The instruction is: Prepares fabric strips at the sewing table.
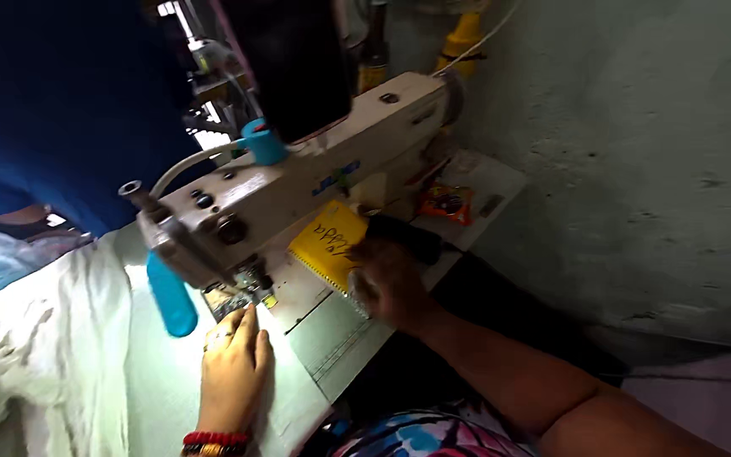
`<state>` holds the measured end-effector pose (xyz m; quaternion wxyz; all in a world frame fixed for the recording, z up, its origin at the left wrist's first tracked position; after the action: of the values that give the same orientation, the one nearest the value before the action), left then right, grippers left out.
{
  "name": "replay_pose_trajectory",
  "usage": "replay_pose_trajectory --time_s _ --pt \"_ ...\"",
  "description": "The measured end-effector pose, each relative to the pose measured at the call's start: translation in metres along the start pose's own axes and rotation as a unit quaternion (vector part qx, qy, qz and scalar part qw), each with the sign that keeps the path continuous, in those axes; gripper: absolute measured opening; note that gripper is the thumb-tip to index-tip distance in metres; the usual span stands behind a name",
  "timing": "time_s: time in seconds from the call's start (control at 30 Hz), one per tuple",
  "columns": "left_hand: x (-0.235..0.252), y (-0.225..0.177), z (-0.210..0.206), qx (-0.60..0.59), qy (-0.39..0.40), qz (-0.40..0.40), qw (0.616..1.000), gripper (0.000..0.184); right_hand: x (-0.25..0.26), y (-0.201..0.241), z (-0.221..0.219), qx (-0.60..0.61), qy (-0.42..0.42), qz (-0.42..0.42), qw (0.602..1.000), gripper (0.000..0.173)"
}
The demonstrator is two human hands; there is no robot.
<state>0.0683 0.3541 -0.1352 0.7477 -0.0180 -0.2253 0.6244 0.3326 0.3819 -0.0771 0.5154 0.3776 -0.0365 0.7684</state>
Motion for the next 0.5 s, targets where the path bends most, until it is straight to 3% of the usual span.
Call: replay_pose_trajectory --time_s 0.1,0.17,0.5 --pt "0.0 -0.003 0.002 0.001 -0.001 0.005 1.0 0.057 0.028 -0.095 0.031 -0.117 -0.001 -0.101 0.988 0.041" --pt "0.002 -0.005 0.003 0.001 0.004 0.006 1.0 0.055 0.038 -0.131 0.036 -0.134 0.033 -0.124 0.983 0.042" --pt "0.002 -0.001 0.003 0.008 0.042 0.038 0.998 0.049 0.047 -0.14 0.032 -0.134 0.048 -0.047 0.989 0.039"
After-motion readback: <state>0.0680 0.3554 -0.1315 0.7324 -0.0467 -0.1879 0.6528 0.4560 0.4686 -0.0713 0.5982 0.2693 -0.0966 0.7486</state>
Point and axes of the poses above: each hand's wrist, its own x-axis towards the middle knuckle, its own z-axis out of the back of the hand, y = z × x, the point moved 7 cm from there along x, towards the middle knuckle, and after that the axes turned 2 degrees about -z, right-handed, at the moved point
